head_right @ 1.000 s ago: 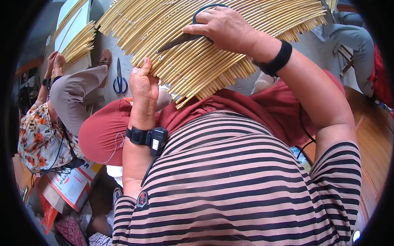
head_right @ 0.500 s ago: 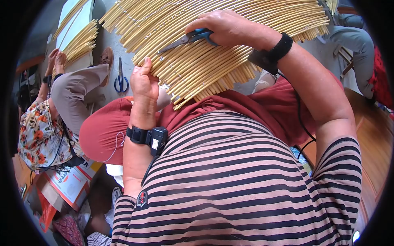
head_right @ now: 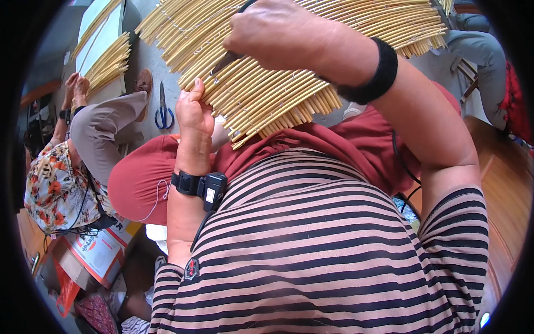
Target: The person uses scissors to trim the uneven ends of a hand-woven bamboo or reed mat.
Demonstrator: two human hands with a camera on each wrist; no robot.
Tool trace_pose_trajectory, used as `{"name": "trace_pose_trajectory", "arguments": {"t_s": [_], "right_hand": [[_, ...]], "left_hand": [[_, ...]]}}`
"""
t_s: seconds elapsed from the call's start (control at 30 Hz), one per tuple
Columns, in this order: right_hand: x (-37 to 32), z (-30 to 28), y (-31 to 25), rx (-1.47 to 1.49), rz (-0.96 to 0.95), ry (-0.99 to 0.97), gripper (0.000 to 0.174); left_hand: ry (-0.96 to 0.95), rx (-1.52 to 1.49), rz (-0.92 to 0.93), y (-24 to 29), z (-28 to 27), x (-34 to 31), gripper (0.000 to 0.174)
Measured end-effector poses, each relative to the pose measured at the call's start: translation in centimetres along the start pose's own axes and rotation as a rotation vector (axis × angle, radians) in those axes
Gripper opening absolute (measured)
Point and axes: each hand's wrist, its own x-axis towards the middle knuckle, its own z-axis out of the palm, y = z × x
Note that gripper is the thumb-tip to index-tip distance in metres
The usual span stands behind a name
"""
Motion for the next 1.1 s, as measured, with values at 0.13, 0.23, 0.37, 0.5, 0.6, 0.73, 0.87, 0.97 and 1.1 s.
{"name": "trace_pose_trajectory", "arguments": {"t_s": [0.13, 0.23, 0.37, 0.5, 0.6, 0.73, 0.87, 0.97, 1.1], "right_hand": [[-1.0, 2.7, -1.3, -0.172, 0.034, 0.175, 0.029], [-2.3, 5.4, 0.0, 0.012, 0.089, 0.247, 0.035], [-2.7, 7.5, 1.3, 0.224, 0.156, 0.163, 0.048], [-2.8, 8.9, 2.5, 0.358, 0.13, 0.197, 0.053], [-2.9, 9.2, 2.7, 0.436, 0.152, 0.207, 0.054], [-3.2, 8.9, 2.6, 0.464, 0.158, 0.177, 0.057], [-3.4, 9.1, 2.7, 0.482, 0.142, 0.183, 0.048], [-3.2, 7.7, 2.6, 0.442, 0.117, 0.133, 0.047], [-3.5, 6.1, 2.8, 0.226, 0.074, 0.133, 0.053]], "left_hand": [[0.019, 0.027, -0.003, -0.1, 0.0, 0.2, 0.025], [-0.004, -0.014, -0.005, 0.0, 0.1, 0.1, 0.024], [-0.007, -0.039, -0.004, -0.4, -0.3, 0.4, 0.024], [0.005, -0.036, 0.015, -0.6, -0.4, 0.6, 0.023], [0.026, -0.051, 0.029, -0.6, -0.1, 0.4, 0.021], [0.023, -0.039, 0.026, -0.6, -0.5, 0.4, 0.019], [0.031, -0.019, 0.044, -0.6, -0.2, 0.2, 0.018], [0.045, -0.015, 0.005, -0.5, -0.2, 0.1, 0.018], [0.041, -0.006, -0.002, -0.5, -0.3, 0.2, 0.02]]}}
